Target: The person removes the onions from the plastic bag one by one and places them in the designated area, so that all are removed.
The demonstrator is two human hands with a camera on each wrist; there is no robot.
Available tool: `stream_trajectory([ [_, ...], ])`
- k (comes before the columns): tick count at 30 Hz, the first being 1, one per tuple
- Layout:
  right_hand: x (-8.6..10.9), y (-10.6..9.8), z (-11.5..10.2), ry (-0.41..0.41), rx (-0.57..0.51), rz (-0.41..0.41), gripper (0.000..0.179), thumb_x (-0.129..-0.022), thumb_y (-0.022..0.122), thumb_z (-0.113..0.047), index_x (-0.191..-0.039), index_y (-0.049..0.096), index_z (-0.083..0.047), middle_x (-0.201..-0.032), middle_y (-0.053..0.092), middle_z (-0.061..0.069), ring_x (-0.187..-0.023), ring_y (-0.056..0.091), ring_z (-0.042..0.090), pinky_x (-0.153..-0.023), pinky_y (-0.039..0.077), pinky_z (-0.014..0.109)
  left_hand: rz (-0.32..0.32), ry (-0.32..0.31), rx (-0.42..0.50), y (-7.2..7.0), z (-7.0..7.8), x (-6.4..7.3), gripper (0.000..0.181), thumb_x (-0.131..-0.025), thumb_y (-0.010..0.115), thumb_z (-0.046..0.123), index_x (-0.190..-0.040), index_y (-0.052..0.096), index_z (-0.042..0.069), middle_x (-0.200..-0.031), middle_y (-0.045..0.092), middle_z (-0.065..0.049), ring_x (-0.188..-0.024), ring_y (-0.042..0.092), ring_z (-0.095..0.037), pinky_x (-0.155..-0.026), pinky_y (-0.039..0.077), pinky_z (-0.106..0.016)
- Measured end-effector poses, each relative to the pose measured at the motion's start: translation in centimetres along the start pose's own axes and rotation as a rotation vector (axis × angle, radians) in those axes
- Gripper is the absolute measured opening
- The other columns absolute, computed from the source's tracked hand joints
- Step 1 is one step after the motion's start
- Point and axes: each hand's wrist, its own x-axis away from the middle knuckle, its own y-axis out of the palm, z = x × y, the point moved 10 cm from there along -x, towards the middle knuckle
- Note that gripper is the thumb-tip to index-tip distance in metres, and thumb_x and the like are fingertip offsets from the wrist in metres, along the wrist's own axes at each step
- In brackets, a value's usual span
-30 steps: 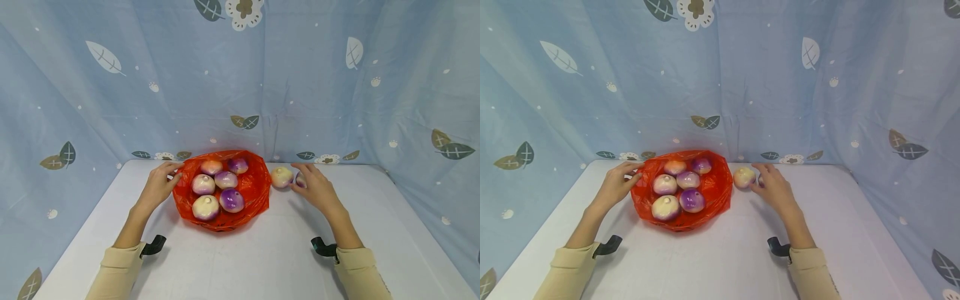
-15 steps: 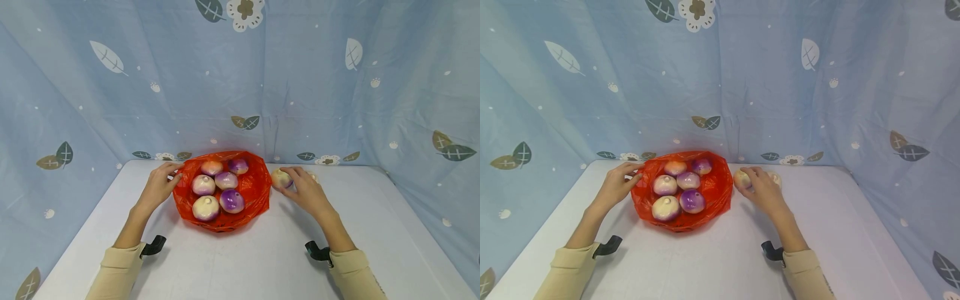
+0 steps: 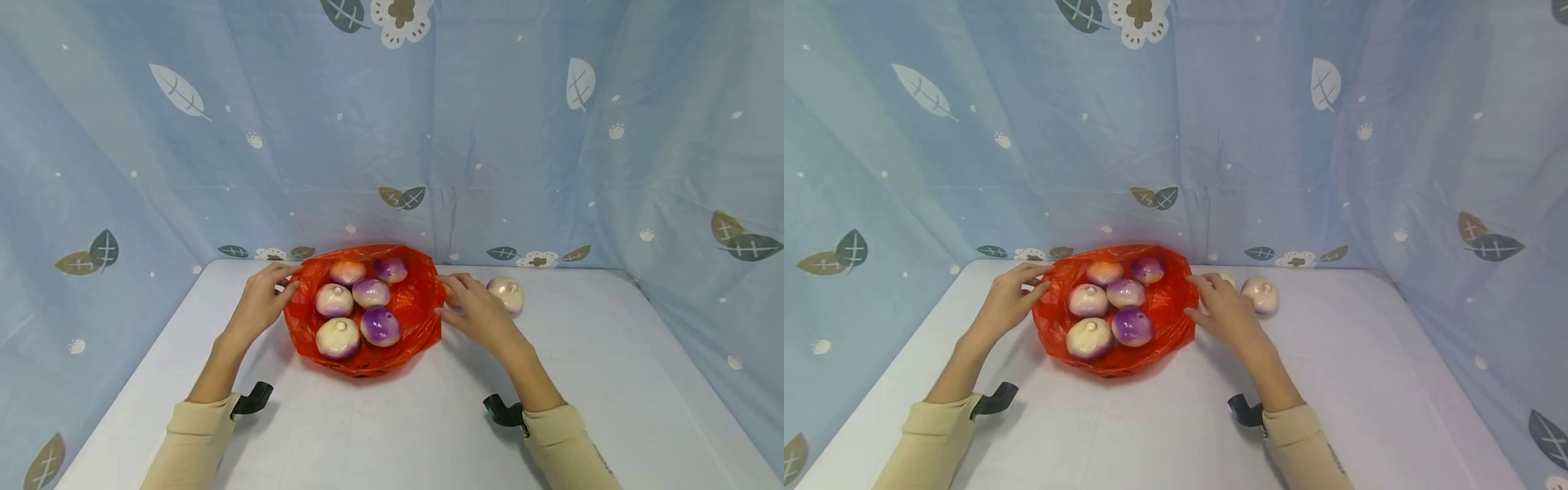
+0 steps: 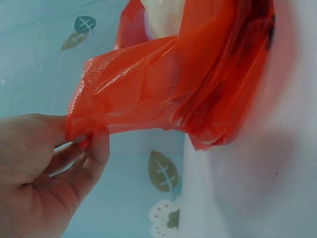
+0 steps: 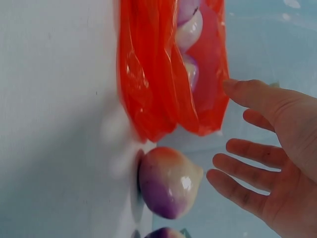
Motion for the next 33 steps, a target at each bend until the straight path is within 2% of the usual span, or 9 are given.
stream_trajectory([
  [5,-0.3,0.3,-1.0,-0.004,0.032,-0.024,0.059,-0.085,0.076,-0.036,-0.137,0.053,-0.02,-0.13,0.06,0.009,-0.116,0.062,0.027,-0.085,0.06,0.046,0.001,-0.005,0.002,0.1,-0.1,-0.1,0.03,-0.092,0.063,0.004,-0.121,0.068,0.001,-0.116,0.067,-0.017,-0.086,0.069,-0.03,-0.072,0.061,-0.045],
  [15,-0.8,0.8,-2.4,-0.025,0.001,-0.037,0.056,-0.087,0.074,-0.034,-0.137,0.053,-0.02,-0.13,0.059,0.01,-0.118,0.061,0.027,-0.094,0.056,0.046,0.004,0.003,0.001,0.0,0.0,0.0,0.029,-0.091,0.063,0.002,-0.12,0.068,-0.001,-0.115,0.066,-0.02,-0.085,0.069,-0.032,-0.071,0.061,-0.047],
  [22,-0.8,1.7,-3.4,-0.031,-0.021,-0.055,0.056,-0.087,0.074,-0.037,-0.136,0.054,-0.021,-0.131,0.059,0.011,-0.122,0.06,0.028,-0.095,0.056,0.045,-0.009,-0.013,-0.001,0.2,0.0,0.0,0.03,-0.092,0.063,0.004,-0.121,0.067,0.0,-0.117,0.066,-0.019,-0.088,0.069,-0.032,-0.072,0.061,-0.047],
  [33,-0.7,3.0,-5.5,-0.113,-0.048,-0.067,0.056,-0.084,0.077,-0.036,-0.133,0.056,-0.019,-0.124,0.062,0.006,-0.114,0.063,0.024,-0.097,0.055,0.044,-0.023,-0.025,0.008,0.2,0.1,0.0,0.031,-0.093,0.062,0.006,-0.123,0.067,0.0,-0.118,0.065,-0.019,-0.09,0.069,-0.032,-0.073,0.061,-0.047],
])
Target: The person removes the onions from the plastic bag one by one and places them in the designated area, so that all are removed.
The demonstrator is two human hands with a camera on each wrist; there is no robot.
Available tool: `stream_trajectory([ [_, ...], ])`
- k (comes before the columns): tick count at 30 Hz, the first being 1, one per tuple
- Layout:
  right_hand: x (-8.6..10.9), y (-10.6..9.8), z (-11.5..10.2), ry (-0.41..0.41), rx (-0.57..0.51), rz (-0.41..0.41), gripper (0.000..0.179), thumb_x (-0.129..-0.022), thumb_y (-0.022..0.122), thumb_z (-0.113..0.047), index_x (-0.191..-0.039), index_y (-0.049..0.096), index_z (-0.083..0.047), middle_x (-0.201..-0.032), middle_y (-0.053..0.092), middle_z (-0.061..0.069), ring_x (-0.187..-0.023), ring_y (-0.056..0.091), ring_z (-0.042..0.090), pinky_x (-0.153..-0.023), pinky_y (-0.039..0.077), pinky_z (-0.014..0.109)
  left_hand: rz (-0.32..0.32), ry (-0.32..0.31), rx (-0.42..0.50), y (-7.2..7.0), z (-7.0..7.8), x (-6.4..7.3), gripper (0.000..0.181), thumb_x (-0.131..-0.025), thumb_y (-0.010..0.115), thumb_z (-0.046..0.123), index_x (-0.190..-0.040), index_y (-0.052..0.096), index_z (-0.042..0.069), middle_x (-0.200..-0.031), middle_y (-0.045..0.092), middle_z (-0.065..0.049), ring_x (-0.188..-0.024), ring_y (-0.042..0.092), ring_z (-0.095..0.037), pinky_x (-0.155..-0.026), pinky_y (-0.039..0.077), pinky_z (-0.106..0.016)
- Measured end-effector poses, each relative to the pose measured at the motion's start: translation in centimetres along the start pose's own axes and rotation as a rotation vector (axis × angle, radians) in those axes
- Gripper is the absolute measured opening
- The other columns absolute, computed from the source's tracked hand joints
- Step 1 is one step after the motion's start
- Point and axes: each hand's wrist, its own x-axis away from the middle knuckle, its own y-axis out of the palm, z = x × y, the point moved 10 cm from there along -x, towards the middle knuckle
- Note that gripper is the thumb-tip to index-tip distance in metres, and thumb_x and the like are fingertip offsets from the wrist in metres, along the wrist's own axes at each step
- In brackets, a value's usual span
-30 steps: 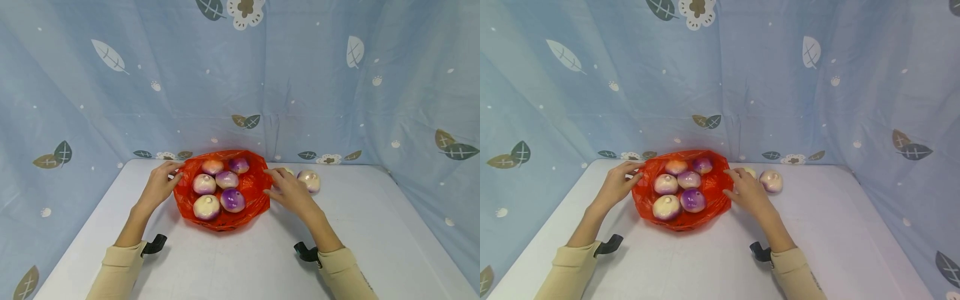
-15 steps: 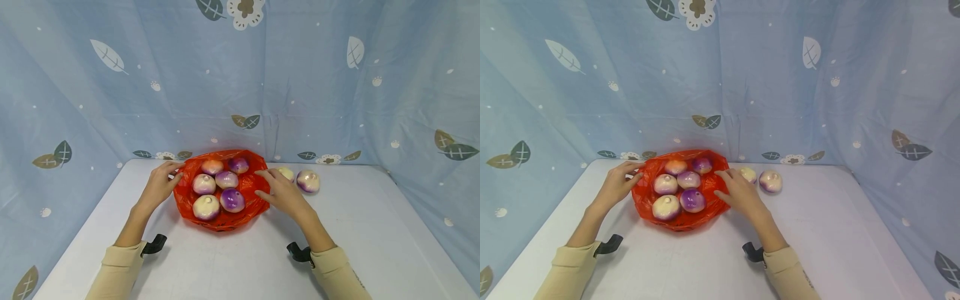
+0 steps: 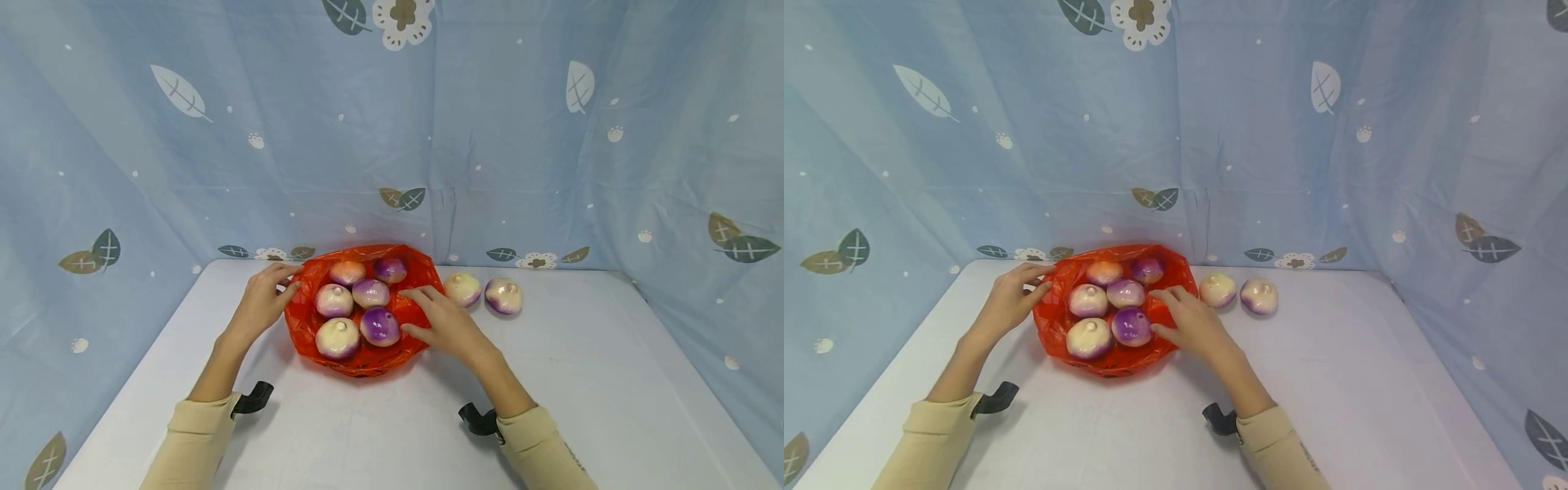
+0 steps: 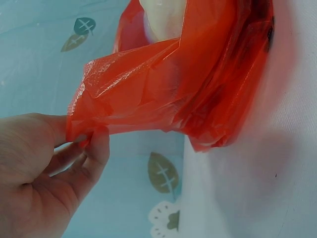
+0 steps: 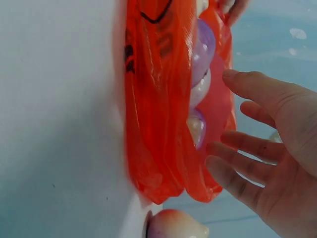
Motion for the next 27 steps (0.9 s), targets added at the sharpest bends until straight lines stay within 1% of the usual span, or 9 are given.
stream_trajectory([
  [7,0.1,0.6,-0.6,-0.013,-0.013,0.003,0.054,-0.085,0.076,-0.036,-0.133,0.056,-0.018,-0.125,0.061,0.006,-0.114,0.064,0.024,-0.098,0.055,0.043,-0.003,0.008,-0.002,0.1,0.0,0.0,0.031,-0.093,0.062,0.006,-0.123,0.066,0.0,-0.118,0.066,-0.019,-0.09,0.069,-0.032,-0.073,0.061,-0.047],
  [13,0.0,1.7,-1.2,-0.005,-0.048,-0.04,0.055,-0.087,0.072,-0.041,-0.136,0.055,-0.021,-0.125,0.06,0.005,-0.114,0.064,0.024,-0.096,0.055,0.045,0.007,0.021,-0.005,0.0,0.1,0.0,0.03,-0.092,0.063,0.004,-0.122,0.067,-0.001,-0.116,0.066,-0.019,-0.088,0.069,-0.031,-0.071,0.061,-0.046],
  [19,-0.1,2.7,-1.8,-0.023,-0.017,-0.067,0.06,-0.086,0.071,-0.047,-0.139,0.052,-0.024,-0.124,0.06,0.004,-0.11,0.066,0.021,-0.094,0.057,0.042,0.003,0.019,-0.003,0.0,0.1,0.0,0.03,-0.092,0.063,0.004,-0.122,0.067,-0.001,-0.116,0.066,-0.019,-0.088,0.069,-0.032,-0.071,0.061,-0.046],
  [22,0.0,3.0,-2.0,-0.031,-0.004,-0.069,0.061,-0.086,0.072,-0.047,-0.139,0.052,-0.024,-0.125,0.06,0.003,-0.111,0.065,0.02,-0.096,0.056,0.041,-0.004,0.009,-0.003,0.1,0.1,0.0,0.031,-0.093,0.063,0.005,-0.123,0.066,0.0,-0.117,0.066,-0.019,-0.09,0.069,-0.032,-0.072,0.061,-0.046],
  [27,0.0,3.4,-2.3,-0.039,-0.012,-0.082,0.061,-0.085,0.074,-0.044,-0.138,0.052,-0.023,-0.128,0.059,0.004,-0.116,0.063,0.019,-0.098,0.055,0.041,-0.008,0.004,-0.003,0.1,0.1,0.0,0.031,-0.093,0.062,0.005,-0.123,0.066,0.0,-0.118,0.065,-0.02,-0.09,0.069,-0.032,-0.073,0.061,-0.047],
])
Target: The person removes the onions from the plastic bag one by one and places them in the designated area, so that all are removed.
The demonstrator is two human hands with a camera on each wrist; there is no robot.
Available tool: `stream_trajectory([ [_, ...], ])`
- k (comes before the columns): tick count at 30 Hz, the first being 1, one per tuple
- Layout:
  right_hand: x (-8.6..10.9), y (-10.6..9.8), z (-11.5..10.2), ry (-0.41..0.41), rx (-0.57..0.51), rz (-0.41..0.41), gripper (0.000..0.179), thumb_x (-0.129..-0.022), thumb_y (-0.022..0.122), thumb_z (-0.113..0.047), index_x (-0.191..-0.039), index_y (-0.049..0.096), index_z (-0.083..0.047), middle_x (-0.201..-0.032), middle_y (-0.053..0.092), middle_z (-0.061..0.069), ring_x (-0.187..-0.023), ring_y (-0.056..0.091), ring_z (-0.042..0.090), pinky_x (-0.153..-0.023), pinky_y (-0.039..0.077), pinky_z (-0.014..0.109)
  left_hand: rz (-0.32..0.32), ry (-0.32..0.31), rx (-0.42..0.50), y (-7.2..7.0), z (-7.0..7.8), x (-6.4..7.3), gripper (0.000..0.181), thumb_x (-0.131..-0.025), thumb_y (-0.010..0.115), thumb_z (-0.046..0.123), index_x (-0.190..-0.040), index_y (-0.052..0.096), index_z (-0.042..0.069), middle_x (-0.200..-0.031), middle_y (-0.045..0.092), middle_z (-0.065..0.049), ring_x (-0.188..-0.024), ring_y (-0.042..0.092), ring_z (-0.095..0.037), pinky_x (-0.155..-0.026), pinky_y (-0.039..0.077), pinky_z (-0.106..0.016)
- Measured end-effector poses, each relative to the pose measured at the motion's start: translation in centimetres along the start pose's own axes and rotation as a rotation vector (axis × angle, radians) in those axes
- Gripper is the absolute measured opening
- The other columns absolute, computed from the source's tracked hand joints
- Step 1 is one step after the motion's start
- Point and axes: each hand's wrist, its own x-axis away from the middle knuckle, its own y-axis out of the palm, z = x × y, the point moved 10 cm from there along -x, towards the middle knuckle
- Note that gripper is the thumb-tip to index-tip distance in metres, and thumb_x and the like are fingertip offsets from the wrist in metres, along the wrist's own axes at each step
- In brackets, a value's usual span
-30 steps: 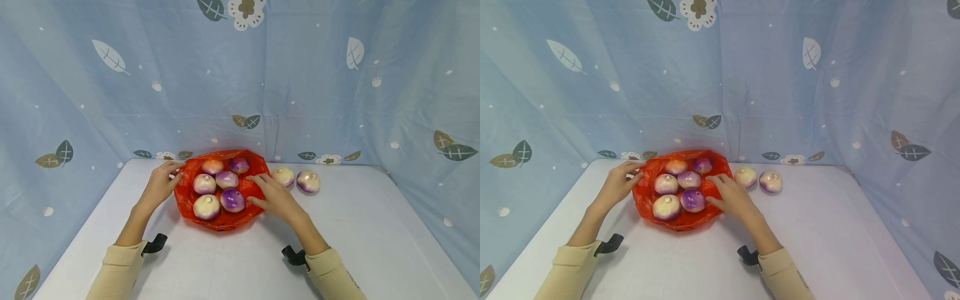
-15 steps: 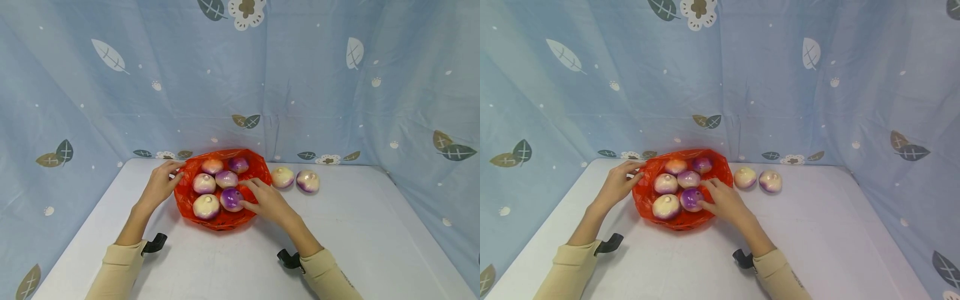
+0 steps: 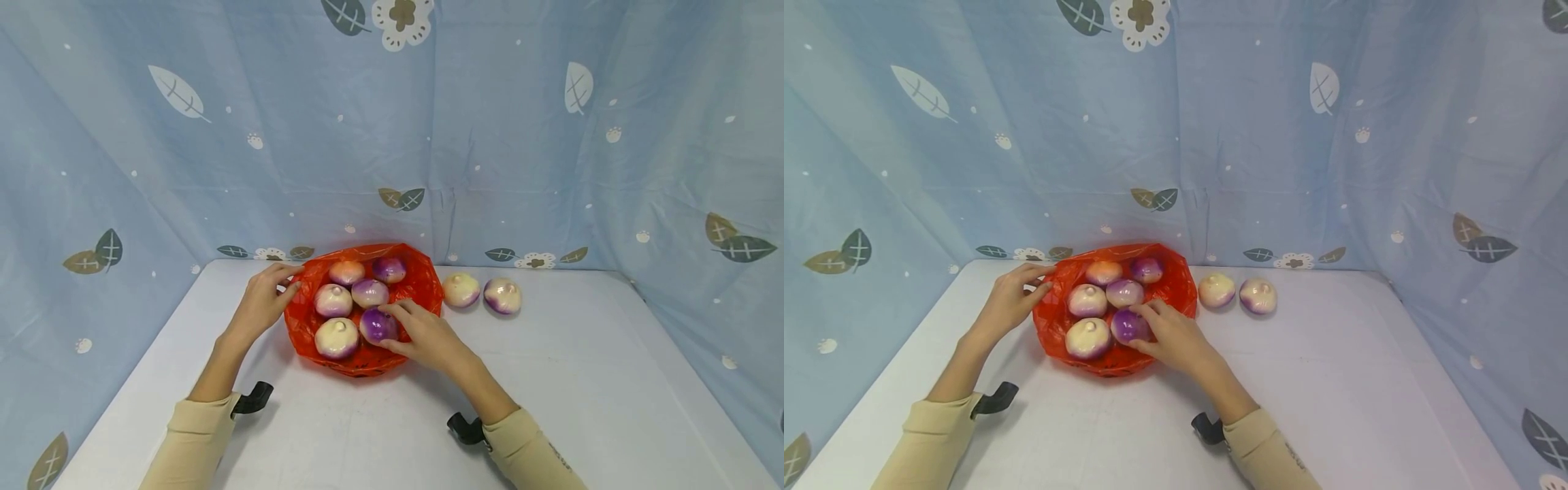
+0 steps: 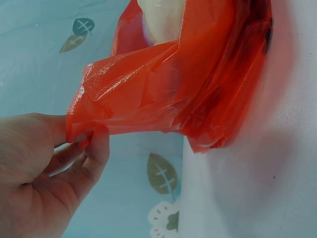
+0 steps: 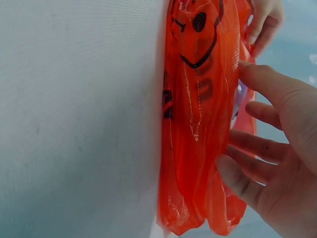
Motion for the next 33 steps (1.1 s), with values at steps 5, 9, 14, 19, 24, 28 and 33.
stream_trajectory([
  [5,0.0,0.1,-0.3,-0.01,-0.014,0.002,0.061,-0.084,0.075,-0.041,-0.137,0.053,-0.022,-0.127,0.059,0.005,-0.116,0.062,0.021,-0.096,0.056,0.041,0.001,0.005,-0.001,0.0,0.0,0.0,0.031,-0.093,0.062,0.005,-0.123,0.066,0.0,-0.117,0.066,-0.02,-0.09,0.069,-0.032,-0.073,0.061,-0.046],
  [9,0.0,0.5,-0.2,-0.011,-0.012,-0.007,0.06,-0.085,0.075,-0.041,-0.137,0.052,-0.023,-0.127,0.058,0.005,-0.116,0.062,0.02,-0.096,0.056,0.041,-0.004,-0.001,0.001,0.1,-0.1,0.1,0.031,-0.093,0.062,0.005,-0.123,0.066,0.0,-0.117,0.066,-0.02,-0.091,0.069,-0.033,-0.073,0.061,-0.047],
  [14,-0.1,1.0,0.0,0.006,-0.014,-0.024,0.063,-0.084,0.076,-0.041,-0.139,0.05,-0.024,-0.129,0.058,0.004,-0.118,0.061,0.02,-0.097,0.055,0.041,-0.006,-0.005,-0.004,0.1,-0.1,0.1,0.031,-0.093,0.063,0.005,-0.124,0.066,0.0,-0.117,0.066,-0.02,-0.092,0.069,-0.033,-0.073,0.061,-0.047],
  [19,-0.1,1.0,0.0,0.011,-0.015,-0.025,0.065,-0.083,0.076,-0.041,-0.14,0.049,-0.025,-0.129,0.058,0.004,-0.117,0.062,0.02,-0.096,0.056,0.042,0.003,0.007,-0.002,0.0,-0.1,0.1,0.031,-0.093,0.063,0.005,-0.123,0.066,0.0,-0.117,0.066,-0.019,-0.091,0.069,-0.033,-0.073,0.061,-0.046],
  [24,-0.1,1.2,-0.1,0.006,0.009,-0.03,0.066,-0.083,0.077,-0.041,-0.141,0.048,-0.025,-0.128,0.058,0.005,-0.116,0.062,0.02,-0.094,0.057,0.041,0.01,0.016,0.001,-0.1,0.0,0.2,0.03,-0.093,0.063,0.005,-0.122,0.067,0.0,-0.117,0.066,-0.019,-0.089,0.07,-0.032,-0.072,0.061,-0.046],
  [28,-0.2,1.2,-0.2,-0.003,0.015,-0.024,0.066,-0.083,0.077,-0.04,-0.141,0.048,-0.025,-0.128,0.058,0.005,-0.116,0.062,0.021,-0.095,0.057,0.041,0.013,0.015,0.001,-0.1,0.0,0.2,0.03,-0.093,0.063,0.005,-0.122,0.067,0.0,-0.116,0.066,-0.019,-0.09,0.07,-0.032,-0.072,0.061,-0.046],
  [33,-0.3,1.2,-0.3,-0.01,0.019,-0.005,0.065,-0.083,0.077,-0.039,-0.139,0.05,-0.024,-0.127,0.059,0.006,-0.115,0.062,0.021,-0.095,0.056,0.042,0.008,0.011,-0.001,0.1,-0.1,0.2,0.03,-0.093,0.063,0.006,-0.122,0.067,0.0,-0.117,0.066,-0.019,-0.089,0.07,-0.032,-0.072,0.061,-0.045],
])
